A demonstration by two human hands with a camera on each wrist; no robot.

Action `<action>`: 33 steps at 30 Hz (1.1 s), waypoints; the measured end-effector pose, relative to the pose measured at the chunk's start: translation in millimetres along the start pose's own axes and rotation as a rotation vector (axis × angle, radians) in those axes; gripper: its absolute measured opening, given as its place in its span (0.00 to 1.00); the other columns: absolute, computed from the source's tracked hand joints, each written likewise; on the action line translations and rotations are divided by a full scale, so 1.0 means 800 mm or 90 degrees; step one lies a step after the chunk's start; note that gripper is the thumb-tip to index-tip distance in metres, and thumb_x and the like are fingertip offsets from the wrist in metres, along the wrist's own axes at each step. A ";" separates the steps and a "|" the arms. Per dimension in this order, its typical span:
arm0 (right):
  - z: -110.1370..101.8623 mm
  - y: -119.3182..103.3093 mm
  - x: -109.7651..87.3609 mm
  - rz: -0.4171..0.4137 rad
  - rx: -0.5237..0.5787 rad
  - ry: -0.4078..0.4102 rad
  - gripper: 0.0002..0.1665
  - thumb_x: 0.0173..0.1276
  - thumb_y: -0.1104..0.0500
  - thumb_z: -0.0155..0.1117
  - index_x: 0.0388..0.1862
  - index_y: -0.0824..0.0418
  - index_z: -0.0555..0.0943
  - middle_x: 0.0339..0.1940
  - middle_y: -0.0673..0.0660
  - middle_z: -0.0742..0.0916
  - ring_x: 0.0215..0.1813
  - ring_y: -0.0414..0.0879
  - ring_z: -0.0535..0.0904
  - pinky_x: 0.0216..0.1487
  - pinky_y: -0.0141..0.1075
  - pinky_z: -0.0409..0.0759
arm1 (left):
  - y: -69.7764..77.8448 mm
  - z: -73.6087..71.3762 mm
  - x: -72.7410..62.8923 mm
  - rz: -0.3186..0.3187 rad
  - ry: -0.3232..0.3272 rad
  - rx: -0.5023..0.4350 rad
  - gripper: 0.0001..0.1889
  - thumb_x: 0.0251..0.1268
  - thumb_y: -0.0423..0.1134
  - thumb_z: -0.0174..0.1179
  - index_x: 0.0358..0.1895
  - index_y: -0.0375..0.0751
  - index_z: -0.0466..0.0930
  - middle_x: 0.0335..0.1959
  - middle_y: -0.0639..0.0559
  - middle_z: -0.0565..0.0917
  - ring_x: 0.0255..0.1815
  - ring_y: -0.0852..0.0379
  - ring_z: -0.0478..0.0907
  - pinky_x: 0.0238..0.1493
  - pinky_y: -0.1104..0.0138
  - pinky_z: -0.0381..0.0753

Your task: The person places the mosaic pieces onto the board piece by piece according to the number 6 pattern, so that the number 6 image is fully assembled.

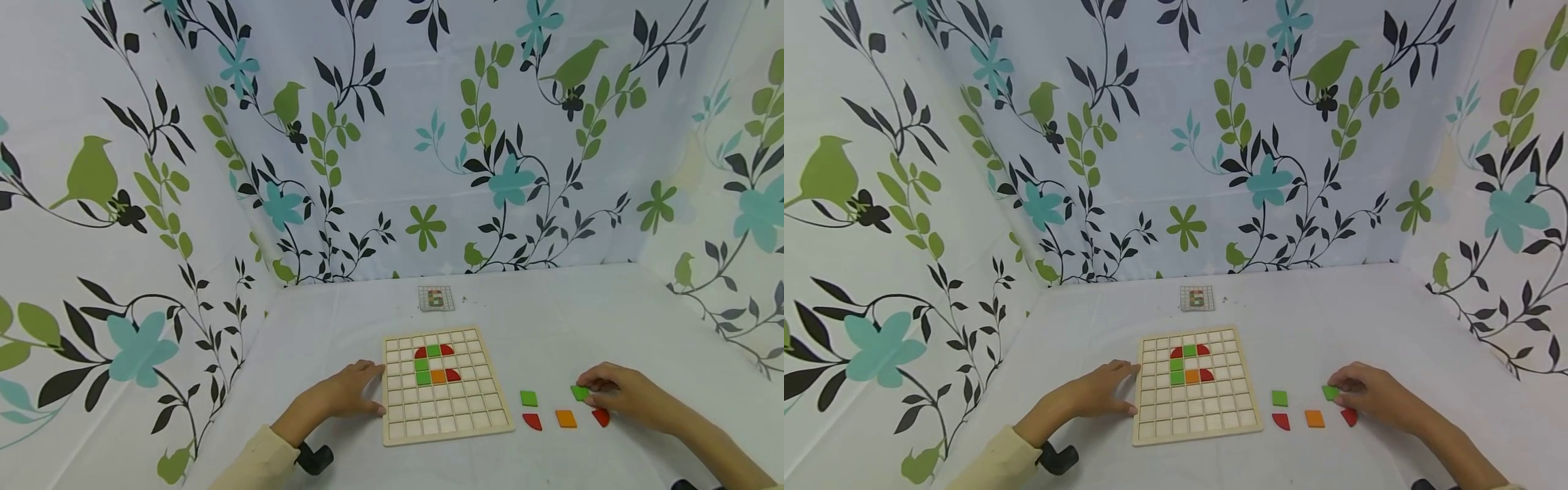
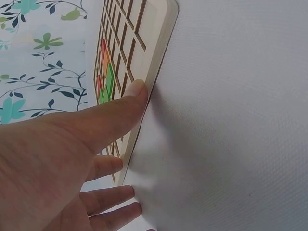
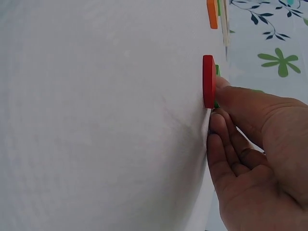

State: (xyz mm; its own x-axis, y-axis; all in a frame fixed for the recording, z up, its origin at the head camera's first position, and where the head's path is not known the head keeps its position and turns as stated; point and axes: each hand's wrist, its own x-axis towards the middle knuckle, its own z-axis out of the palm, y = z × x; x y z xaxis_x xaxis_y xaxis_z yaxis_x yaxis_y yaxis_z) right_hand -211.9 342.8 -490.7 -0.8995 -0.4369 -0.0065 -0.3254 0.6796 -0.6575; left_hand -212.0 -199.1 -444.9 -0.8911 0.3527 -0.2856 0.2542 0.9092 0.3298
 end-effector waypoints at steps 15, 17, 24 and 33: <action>-0.005 -0.012 0.018 0.012 -0.004 -0.019 0.17 0.70 0.54 0.75 0.51 0.62 0.85 0.43 0.50 0.86 0.40 0.33 0.77 0.44 0.26 0.83 | -0.001 0.001 -0.001 0.007 0.004 0.003 0.46 0.63 0.59 0.75 0.81 0.46 0.66 0.80 0.40 0.67 0.81 0.37 0.64 0.75 0.40 0.71; -0.004 -0.015 0.022 0.006 -0.010 -0.013 0.16 0.69 0.55 0.76 0.51 0.61 0.85 0.43 0.50 0.86 0.41 0.33 0.77 0.45 0.25 0.83 | -0.001 0.001 -0.001 0.006 0.004 0.002 0.47 0.63 0.59 0.75 0.81 0.46 0.66 0.80 0.40 0.67 0.81 0.37 0.64 0.75 0.40 0.71; 0.002 -0.034 0.042 -0.014 -0.024 0.005 0.14 0.70 0.55 0.76 0.50 0.59 0.86 0.44 0.48 0.87 0.43 0.37 0.79 0.47 0.27 0.85 | -0.001 0.000 -0.001 0.001 0.007 -0.001 0.46 0.62 0.59 0.75 0.81 0.46 0.66 0.80 0.40 0.67 0.81 0.38 0.64 0.75 0.40 0.71; 0.017 -0.066 0.067 -0.027 -0.036 0.016 0.14 0.69 0.54 0.76 0.50 0.57 0.86 0.44 0.45 0.86 0.46 0.39 0.81 0.49 0.29 0.85 | -0.005 0.003 0.001 0.005 0.005 0.004 0.47 0.62 0.60 0.74 0.81 0.47 0.66 0.80 0.40 0.67 0.81 0.38 0.64 0.75 0.41 0.71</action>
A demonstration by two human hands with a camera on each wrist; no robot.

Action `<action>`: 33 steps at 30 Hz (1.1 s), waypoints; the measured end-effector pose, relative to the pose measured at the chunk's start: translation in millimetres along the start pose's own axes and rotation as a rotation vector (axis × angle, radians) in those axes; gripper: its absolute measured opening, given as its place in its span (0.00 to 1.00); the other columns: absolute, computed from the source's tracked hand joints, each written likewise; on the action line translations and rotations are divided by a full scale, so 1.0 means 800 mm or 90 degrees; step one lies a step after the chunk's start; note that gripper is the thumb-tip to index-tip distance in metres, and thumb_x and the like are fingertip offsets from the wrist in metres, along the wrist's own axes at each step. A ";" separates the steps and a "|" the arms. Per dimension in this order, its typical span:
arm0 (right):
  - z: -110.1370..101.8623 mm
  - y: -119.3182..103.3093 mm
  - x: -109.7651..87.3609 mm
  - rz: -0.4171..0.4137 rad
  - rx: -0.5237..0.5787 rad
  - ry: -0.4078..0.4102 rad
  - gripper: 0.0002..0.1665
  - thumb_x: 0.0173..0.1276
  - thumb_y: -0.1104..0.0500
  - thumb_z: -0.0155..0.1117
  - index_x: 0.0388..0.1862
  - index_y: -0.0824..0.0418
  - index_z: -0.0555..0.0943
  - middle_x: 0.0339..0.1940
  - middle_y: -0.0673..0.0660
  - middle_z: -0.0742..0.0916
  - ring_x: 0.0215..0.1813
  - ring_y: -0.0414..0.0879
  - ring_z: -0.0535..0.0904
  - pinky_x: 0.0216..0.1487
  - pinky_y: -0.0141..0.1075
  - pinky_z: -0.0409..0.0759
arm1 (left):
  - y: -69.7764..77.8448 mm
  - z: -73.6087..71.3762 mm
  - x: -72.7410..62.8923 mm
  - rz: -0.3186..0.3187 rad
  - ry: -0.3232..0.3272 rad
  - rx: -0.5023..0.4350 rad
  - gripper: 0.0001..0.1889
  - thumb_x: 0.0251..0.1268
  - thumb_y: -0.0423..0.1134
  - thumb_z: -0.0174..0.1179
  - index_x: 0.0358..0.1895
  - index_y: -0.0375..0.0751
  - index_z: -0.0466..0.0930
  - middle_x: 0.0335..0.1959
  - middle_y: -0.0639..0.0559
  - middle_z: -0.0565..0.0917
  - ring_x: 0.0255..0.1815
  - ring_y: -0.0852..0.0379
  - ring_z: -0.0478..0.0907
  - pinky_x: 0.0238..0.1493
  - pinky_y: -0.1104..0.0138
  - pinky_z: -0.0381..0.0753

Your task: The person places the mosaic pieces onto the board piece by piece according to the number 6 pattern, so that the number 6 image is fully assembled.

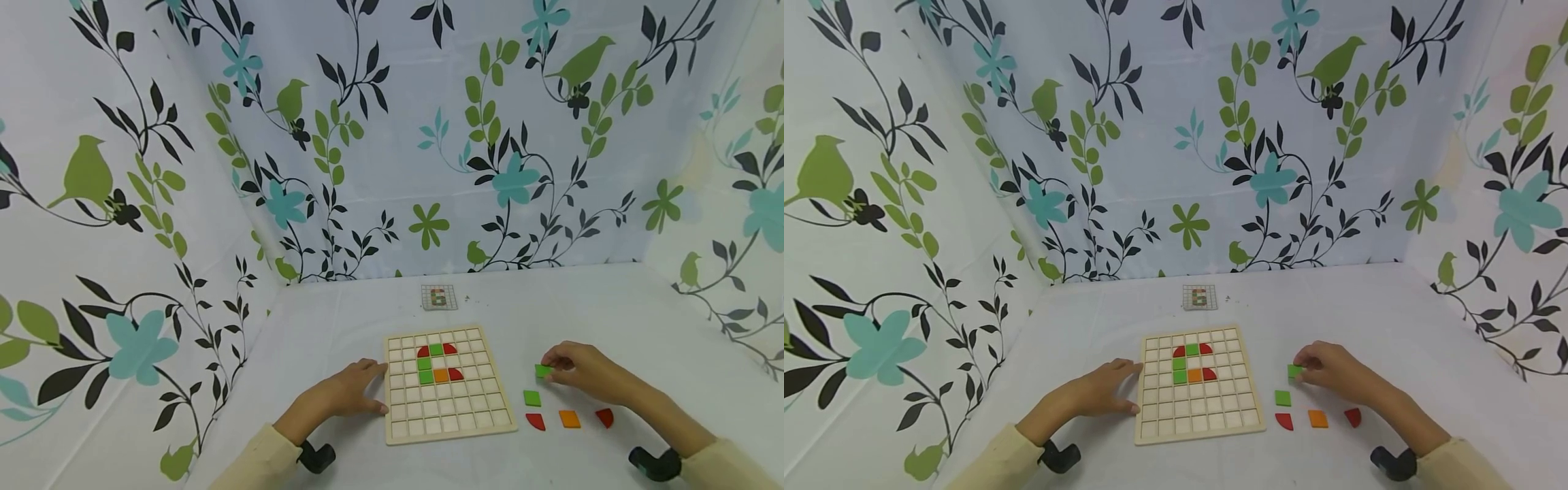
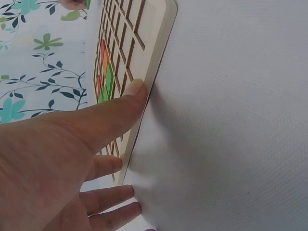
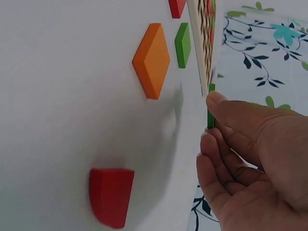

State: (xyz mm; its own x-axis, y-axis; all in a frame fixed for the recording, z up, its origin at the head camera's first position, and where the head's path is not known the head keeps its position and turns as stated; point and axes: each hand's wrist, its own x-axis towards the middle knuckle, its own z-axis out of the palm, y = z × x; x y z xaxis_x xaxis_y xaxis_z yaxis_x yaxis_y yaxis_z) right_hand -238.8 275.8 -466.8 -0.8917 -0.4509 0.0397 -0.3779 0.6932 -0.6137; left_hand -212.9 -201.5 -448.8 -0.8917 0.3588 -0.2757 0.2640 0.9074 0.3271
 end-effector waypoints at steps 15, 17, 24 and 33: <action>0.032 -0.050 0.025 -0.053 0.014 -0.006 0.13 0.69 0.56 0.77 0.49 0.57 0.86 0.44 0.46 0.85 0.47 0.40 0.80 0.49 0.31 0.85 | 0.004 -0.001 -0.002 0.002 0.000 0.005 0.47 0.62 0.58 0.75 0.80 0.45 0.67 0.79 0.39 0.67 0.81 0.37 0.64 0.75 0.41 0.71; 0.038 -0.059 0.030 -0.049 0.016 -0.010 0.13 0.69 0.56 0.77 0.49 0.57 0.86 0.44 0.46 0.85 0.47 0.41 0.80 0.50 0.32 0.85 | 0.005 -0.002 -0.002 0.001 0.002 0.004 0.46 0.62 0.58 0.75 0.80 0.45 0.67 0.79 0.38 0.67 0.80 0.37 0.64 0.75 0.41 0.71; 0.064 -0.088 0.048 -0.047 0.029 -0.034 0.15 0.67 0.57 0.79 0.49 0.59 0.85 0.43 0.46 0.84 0.47 0.42 0.79 0.50 0.35 0.85 | 0.005 -0.002 -0.002 -0.002 0.002 0.003 0.46 0.62 0.58 0.76 0.80 0.45 0.67 0.79 0.39 0.68 0.81 0.37 0.64 0.75 0.41 0.71; 0.094 -0.115 0.065 -0.084 0.013 -0.058 0.12 0.66 0.60 0.78 0.46 0.61 0.87 0.42 0.48 0.84 0.46 0.41 0.78 0.48 0.34 0.84 | 0.004 -0.002 -0.001 -0.007 0.001 -0.003 0.47 0.62 0.58 0.76 0.80 0.46 0.67 0.80 0.39 0.67 0.81 0.38 0.64 0.75 0.40 0.71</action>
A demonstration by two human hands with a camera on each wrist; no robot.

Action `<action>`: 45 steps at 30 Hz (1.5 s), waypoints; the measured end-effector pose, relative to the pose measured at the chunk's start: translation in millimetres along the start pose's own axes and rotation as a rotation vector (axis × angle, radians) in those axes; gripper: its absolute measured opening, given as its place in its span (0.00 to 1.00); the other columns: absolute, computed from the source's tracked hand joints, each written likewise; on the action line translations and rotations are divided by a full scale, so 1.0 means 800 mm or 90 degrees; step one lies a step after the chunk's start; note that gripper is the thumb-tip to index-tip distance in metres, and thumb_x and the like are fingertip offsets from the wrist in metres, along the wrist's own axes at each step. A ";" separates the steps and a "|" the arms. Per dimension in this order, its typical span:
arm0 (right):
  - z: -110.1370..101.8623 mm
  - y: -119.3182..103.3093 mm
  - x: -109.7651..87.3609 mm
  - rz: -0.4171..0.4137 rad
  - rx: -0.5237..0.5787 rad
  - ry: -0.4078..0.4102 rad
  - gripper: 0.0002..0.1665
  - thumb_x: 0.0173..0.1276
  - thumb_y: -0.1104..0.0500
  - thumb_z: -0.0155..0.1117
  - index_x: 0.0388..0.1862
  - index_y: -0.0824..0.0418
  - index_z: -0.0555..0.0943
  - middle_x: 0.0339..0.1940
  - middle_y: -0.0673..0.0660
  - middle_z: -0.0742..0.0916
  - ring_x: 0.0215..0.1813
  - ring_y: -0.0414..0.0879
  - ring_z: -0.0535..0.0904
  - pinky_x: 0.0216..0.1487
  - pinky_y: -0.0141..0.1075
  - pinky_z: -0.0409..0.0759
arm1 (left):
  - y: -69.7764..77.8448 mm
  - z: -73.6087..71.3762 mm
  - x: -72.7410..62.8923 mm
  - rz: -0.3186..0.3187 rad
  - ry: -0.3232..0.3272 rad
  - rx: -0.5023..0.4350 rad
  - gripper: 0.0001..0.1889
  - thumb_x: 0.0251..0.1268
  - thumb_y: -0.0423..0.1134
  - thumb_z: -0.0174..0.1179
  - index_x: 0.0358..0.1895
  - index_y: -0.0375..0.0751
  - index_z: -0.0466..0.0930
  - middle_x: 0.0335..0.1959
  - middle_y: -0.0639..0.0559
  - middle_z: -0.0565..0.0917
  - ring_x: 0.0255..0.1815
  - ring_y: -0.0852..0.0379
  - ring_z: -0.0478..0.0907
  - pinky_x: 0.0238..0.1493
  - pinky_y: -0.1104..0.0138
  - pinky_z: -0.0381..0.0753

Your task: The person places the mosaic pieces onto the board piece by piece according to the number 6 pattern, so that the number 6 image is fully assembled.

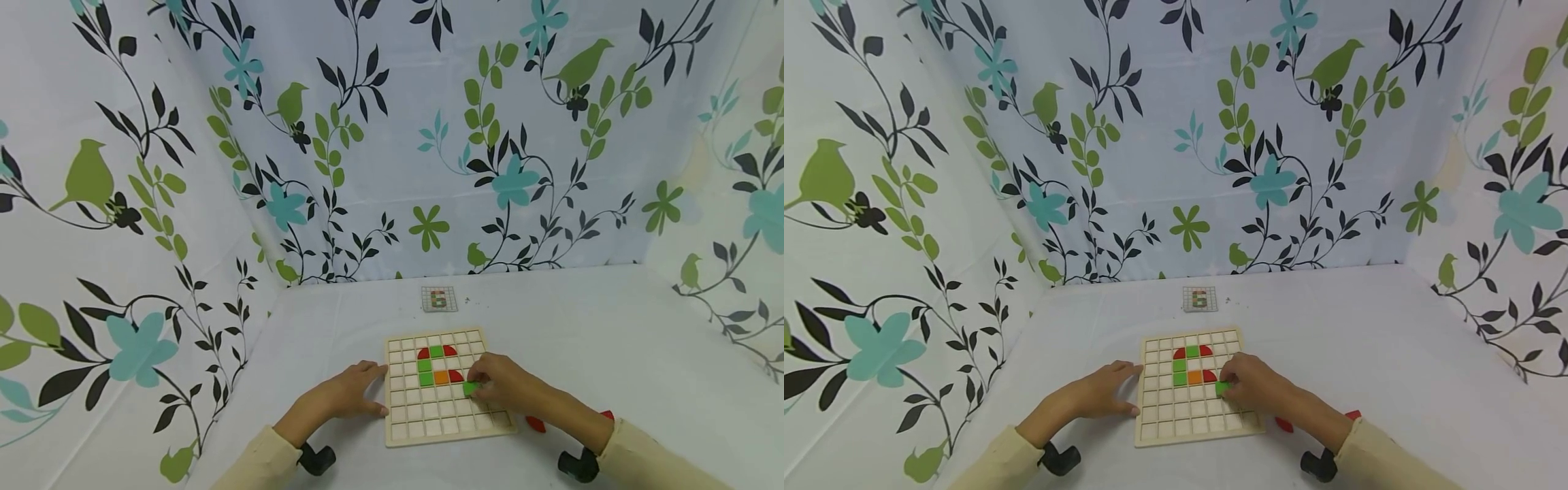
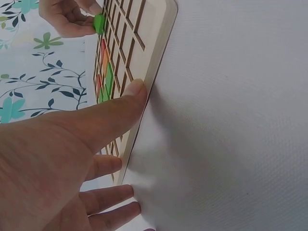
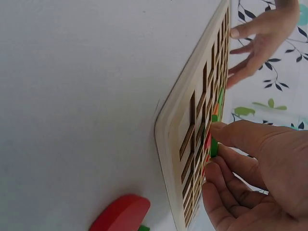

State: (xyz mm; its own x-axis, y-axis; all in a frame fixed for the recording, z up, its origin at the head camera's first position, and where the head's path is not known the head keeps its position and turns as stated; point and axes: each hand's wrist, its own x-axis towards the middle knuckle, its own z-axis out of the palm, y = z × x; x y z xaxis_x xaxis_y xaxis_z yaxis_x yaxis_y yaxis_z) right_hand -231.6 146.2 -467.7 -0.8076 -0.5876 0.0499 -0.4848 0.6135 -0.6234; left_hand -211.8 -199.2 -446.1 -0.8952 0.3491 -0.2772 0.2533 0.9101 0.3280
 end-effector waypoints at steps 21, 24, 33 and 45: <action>0.013 -0.014 0.018 -0.013 -0.085 -0.030 0.13 0.67 0.60 0.78 0.49 0.57 0.88 0.45 0.46 0.84 0.51 0.43 0.80 0.55 0.41 0.85 | 0.001 0.000 0.000 0.004 -0.001 0.001 0.46 0.63 0.58 0.75 0.80 0.46 0.67 0.80 0.39 0.67 0.81 0.38 0.64 0.75 0.41 0.71; 0.013 -0.015 0.018 -0.027 -0.079 -0.026 0.13 0.67 0.61 0.78 0.49 0.58 0.88 0.45 0.47 0.84 0.51 0.44 0.80 0.54 0.40 0.85 | 0.000 0.000 0.000 0.006 0.000 0.001 0.46 0.63 0.58 0.75 0.81 0.46 0.66 0.80 0.39 0.67 0.81 0.37 0.64 0.75 0.41 0.71; 0.016 -0.019 0.022 -0.055 -0.092 -0.020 0.12 0.65 0.61 0.79 0.47 0.60 0.91 0.40 0.45 0.84 0.45 0.38 0.79 0.49 0.34 0.85 | 0.002 -0.003 0.000 0.004 0.004 0.012 0.46 0.62 0.57 0.76 0.80 0.45 0.66 0.80 0.39 0.67 0.81 0.37 0.64 0.75 0.41 0.71; 0.025 -0.016 0.025 -0.095 -0.110 -0.002 0.11 0.65 0.60 0.79 0.45 0.58 0.92 0.38 0.43 0.85 0.43 0.34 0.79 0.46 0.31 0.85 | 0.004 -0.001 0.002 0.000 -0.001 0.002 0.46 0.62 0.57 0.76 0.80 0.45 0.67 0.80 0.39 0.67 0.81 0.37 0.64 0.75 0.41 0.71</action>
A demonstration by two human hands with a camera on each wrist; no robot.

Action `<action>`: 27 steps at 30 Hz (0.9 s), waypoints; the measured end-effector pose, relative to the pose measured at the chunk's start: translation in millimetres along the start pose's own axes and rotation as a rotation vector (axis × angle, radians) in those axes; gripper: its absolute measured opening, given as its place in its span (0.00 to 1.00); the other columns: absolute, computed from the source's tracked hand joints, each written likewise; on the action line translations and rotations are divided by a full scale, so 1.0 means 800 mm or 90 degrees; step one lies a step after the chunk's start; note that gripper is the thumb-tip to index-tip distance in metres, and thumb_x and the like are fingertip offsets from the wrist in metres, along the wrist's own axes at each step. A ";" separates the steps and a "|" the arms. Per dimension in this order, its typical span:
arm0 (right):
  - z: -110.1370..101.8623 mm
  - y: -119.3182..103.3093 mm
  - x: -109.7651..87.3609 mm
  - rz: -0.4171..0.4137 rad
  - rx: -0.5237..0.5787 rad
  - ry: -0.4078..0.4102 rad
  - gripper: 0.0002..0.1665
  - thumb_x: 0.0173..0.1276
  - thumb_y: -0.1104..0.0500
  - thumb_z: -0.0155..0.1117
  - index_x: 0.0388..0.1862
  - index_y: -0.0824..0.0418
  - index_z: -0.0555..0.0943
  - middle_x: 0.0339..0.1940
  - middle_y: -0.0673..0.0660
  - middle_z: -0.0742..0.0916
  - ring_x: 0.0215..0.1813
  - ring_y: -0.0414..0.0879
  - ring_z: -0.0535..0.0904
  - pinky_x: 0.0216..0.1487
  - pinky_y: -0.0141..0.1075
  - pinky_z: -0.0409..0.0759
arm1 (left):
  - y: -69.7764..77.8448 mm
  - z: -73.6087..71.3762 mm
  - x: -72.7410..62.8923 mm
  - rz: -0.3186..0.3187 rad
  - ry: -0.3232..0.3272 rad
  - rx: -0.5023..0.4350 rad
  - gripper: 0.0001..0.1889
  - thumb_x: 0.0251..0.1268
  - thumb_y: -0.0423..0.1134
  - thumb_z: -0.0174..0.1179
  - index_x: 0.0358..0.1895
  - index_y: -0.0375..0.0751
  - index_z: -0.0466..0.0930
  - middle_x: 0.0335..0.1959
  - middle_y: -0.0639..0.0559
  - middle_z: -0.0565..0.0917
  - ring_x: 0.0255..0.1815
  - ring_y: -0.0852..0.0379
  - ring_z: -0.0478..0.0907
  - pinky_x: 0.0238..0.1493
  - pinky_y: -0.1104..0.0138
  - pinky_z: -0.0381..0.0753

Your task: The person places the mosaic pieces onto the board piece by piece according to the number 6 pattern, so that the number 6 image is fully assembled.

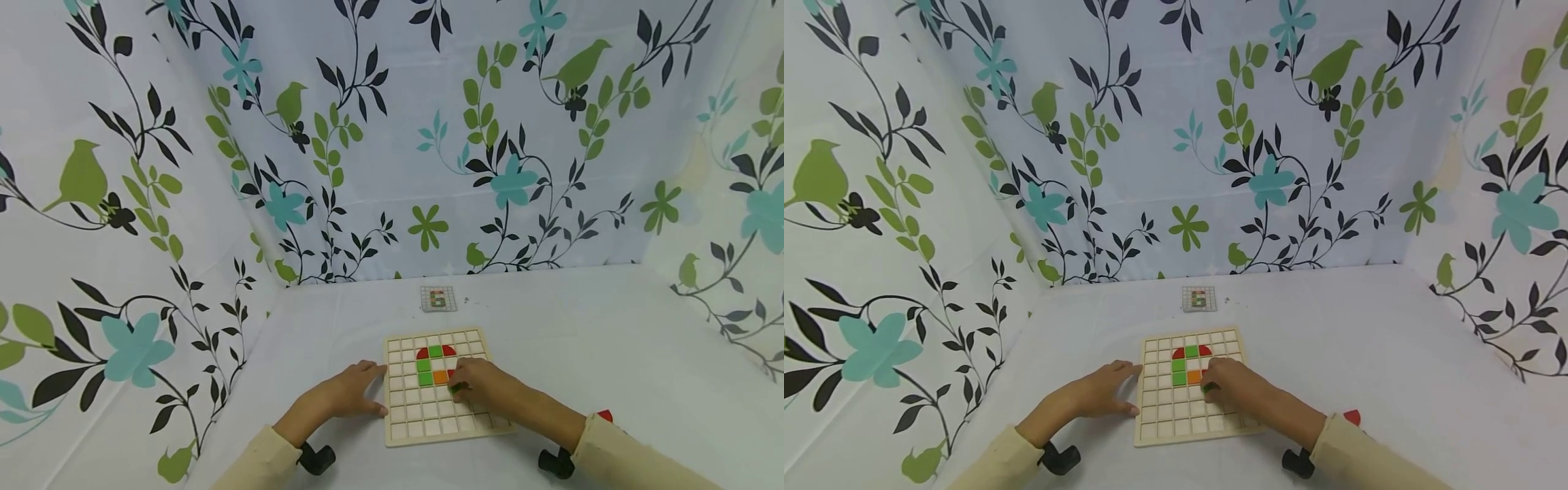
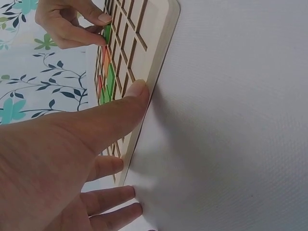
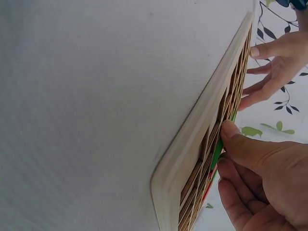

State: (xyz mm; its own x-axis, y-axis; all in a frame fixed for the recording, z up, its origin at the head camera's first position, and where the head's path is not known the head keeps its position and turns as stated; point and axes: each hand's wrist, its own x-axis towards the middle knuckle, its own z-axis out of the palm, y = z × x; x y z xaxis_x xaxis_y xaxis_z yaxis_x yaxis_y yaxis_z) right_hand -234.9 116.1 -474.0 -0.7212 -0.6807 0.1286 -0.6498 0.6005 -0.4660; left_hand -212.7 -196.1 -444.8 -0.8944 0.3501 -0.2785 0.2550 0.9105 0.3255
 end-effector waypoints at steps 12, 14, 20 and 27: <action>-0.015 -0.001 -0.010 0.000 0.026 0.018 0.16 0.66 0.58 0.79 0.52 0.58 0.91 0.43 0.46 0.86 0.47 0.40 0.82 0.49 0.33 0.85 | -0.001 0.000 -0.001 -0.006 -0.001 -0.001 0.46 0.62 0.57 0.76 0.80 0.46 0.67 0.80 0.40 0.67 0.81 0.38 0.64 0.75 0.40 0.71; -0.024 0.002 -0.019 0.014 0.041 0.029 0.16 0.67 0.59 0.77 0.53 0.58 0.90 0.44 0.46 0.86 0.48 0.40 0.82 0.50 0.33 0.86 | 0.000 0.000 -0.001 -0.005 -0.002 -0.004 0.46 0.62 0.57 0.76 0.80 0.46 0.67 0.80 0.40 0.67 0.81 0.38 0.64 0.75 0.40 0.71; -0.050 0.024 -0.046 0.048 0.054 0.083 0.12 0.70 0.59 0.76 0.51 0.58 0.89 0.43 0.46 0.87 0.46 0.38 0.81 0.50 0.39 0.88 | 0.002 -0.001 -0.002 -0.007 -0.002 -0.009 0.46 0.62 0.57 0.76 0.80 0.45 0.67 0.80 0.39 0.67 0.81 0.38 0.64 0.75 0.40 0.70; -0.078 0.041 -0.081 0.108 0.028 0.142 0.13 0.69 0.57 0.77 0.51 0.57 0.90 0.44 0.46 0.88 0.47 0.40 0.83 0.53 0.46 0.89 | 0.000 -0.001 0.002 -0.007 -0.005 -0.013 0.47 0.61 0.57 0.76 0.80 0.46 0.67 0.80 0.40 0.67 0.81 0.38 0.64 0.75 0.40 0.71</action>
State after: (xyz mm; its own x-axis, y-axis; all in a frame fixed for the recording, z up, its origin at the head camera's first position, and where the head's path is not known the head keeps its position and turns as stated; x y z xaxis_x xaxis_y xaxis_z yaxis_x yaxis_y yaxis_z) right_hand -224.8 205.8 -443.3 -0.8568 -0.4598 0.2335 -0.5081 0.6753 -0.5346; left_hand -214.0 -195.9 -444.6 -0.8941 0.3420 -0.2892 0.2376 0.9095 0.3411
